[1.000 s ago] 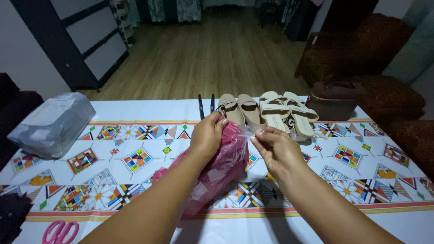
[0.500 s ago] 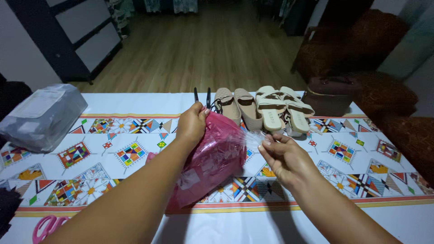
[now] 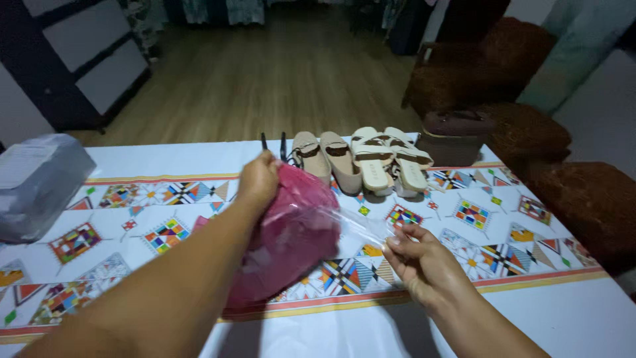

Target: The person unwraps plastic wrap from a pink shoe box, opens the lid, removes tissue paper, and takes out a pair of white platform sandals, placing them on the table. They then place the sandals into a pink plastic bag, remove a paper receipt from the bag, and tie the bag closed.

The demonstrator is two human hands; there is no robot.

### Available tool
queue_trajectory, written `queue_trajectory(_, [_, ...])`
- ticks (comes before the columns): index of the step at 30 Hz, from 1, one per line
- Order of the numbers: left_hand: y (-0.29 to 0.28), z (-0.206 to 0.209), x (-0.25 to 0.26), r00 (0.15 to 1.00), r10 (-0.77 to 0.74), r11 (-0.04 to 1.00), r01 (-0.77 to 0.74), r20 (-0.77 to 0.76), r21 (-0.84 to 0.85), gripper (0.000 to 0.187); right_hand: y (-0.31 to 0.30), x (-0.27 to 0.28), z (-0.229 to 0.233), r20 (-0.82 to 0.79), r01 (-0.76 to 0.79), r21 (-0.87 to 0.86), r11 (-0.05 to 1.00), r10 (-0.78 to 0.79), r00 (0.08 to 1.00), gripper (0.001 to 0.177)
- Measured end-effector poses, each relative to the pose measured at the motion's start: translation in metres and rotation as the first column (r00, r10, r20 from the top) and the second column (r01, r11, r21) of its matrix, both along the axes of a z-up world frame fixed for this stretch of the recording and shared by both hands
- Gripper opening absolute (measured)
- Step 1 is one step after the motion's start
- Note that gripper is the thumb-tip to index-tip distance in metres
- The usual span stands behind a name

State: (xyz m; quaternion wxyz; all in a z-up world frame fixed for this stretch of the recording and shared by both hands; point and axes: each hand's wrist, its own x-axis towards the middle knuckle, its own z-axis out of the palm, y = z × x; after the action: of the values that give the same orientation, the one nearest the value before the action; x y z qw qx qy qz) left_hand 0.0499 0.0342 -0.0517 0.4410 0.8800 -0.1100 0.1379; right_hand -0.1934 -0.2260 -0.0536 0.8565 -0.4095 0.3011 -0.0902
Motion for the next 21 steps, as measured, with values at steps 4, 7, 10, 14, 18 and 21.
queue_trajectory(4, [0.003, -0.003, 0.009, 0.999, -0.029, 0.999, 0.028, 0.022, 0.046, 0.027, -0.016, -0.024, -0.012, -0.059, 0.000, -0.024, 1.000, -0.001, 0.998, 0.043])
queue_trajectory(7, [-0.001, -0.002, 0.008, 1.000, -0.016, 0.999, 0.017, -0.010, 0.031, 0.026, -0.025, -0.021, -0.018, -0.070, -0.002, -0.017, 1.000, 0.001, 0.998, 0.047])
queue_trajectory(10, [-0.001, 0.003, 0.004, 0.999, 0.032, 0.998, -0.031, -0.024, 0.047, 0.027, -0.035, -0.024, -0.028, -0.136, -0.005, -0.076, 0.997, -0.005, 0.991, 0.048])
queue_trajectory(14, [-0.001, 0.006, -0.003, 0.998, 0.050, 0.997, -0.047, -0.037, 0.066, 0.028, -0.038, -0.025, -0.059, -0.150, -0.014, -0.074, 0.997, 0.003, 0.989, 0.049])
queue_trajectory(18, [-0.003, 0.016, -0.005, 0.993, 0.080, 0.993, -0.072, -0.085, 0.090, 0.035, -0.048, -0.016, -0.082, -0.154, -0.038, -0.044, 0.998, 0.031, 0.988, 0.049])
queue_trajectory(21, [0.006, 0.021, -0.006, 0.981, 0.062, 0.998, -0.066, -0.185, -0.016, 0.052, -0.058, 0.001, -0.081, -0.052, -0.107, 0.039, 0.993, 0.109, 0.993, 0.050])
